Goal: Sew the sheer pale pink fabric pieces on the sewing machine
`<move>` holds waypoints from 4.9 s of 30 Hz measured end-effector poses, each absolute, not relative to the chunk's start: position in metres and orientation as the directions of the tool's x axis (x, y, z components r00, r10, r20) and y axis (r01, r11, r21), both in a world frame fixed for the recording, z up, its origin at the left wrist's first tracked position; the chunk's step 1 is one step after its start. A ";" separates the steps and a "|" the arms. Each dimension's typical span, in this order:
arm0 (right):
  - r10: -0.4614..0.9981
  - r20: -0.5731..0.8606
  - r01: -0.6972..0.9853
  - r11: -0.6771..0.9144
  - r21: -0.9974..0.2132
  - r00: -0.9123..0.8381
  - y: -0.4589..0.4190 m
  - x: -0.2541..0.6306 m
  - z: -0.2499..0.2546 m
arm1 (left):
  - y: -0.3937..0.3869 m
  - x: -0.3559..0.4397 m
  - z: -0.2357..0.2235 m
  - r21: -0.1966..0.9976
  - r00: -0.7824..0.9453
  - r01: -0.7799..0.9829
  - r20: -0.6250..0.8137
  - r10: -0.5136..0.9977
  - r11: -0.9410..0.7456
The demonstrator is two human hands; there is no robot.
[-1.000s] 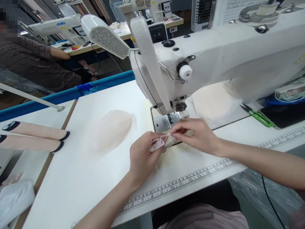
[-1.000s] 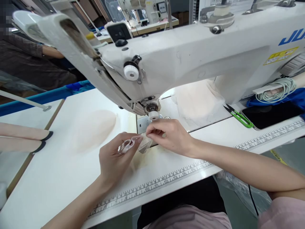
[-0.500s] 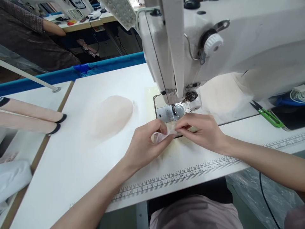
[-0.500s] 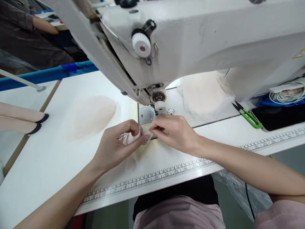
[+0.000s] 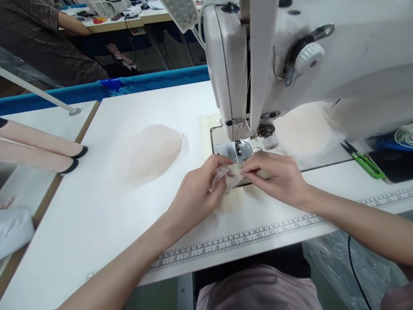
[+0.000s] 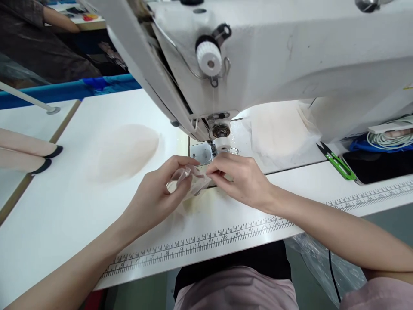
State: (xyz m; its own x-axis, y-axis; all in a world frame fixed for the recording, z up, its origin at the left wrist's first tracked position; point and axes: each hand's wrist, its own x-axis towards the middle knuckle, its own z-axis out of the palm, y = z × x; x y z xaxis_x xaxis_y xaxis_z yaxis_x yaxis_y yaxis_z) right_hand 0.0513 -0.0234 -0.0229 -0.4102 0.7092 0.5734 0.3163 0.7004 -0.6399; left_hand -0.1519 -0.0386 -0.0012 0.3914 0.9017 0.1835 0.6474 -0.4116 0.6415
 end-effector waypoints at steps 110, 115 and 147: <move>0.884 0.229 0.719 0.465 -0.517 -0.407 -0.003 0.052 -0.028 | -0.039 -0.137 -0.022 0.141 0.380 0.868 0.430 0.819 -0.476; 0.907 0.196 0.749 0.419 -0.514 -0.373 -0.001 0.047 -0.025 | -0.048 -0.136 -0.024 -0.135 0.590 0.781 0.479 0.650 -0.609; 0.642 0.375 0.729 0.666 0.158 -0.669 -0.008 0.064 -0.030 | -0.025 -0.140 -0.028 -0.104 0.629 0.752 0.408 0.662 -0.650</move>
State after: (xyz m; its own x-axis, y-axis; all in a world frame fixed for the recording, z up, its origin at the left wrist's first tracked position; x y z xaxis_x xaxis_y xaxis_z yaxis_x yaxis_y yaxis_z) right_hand 0.0637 -0.0082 -0.0304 -0.6685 0.6422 0.3750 0.7288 0.6663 0.1581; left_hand -0.1401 -0.0250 -0.0275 0.6286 0.6618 0.4084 0.7524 -0.6504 -0.1041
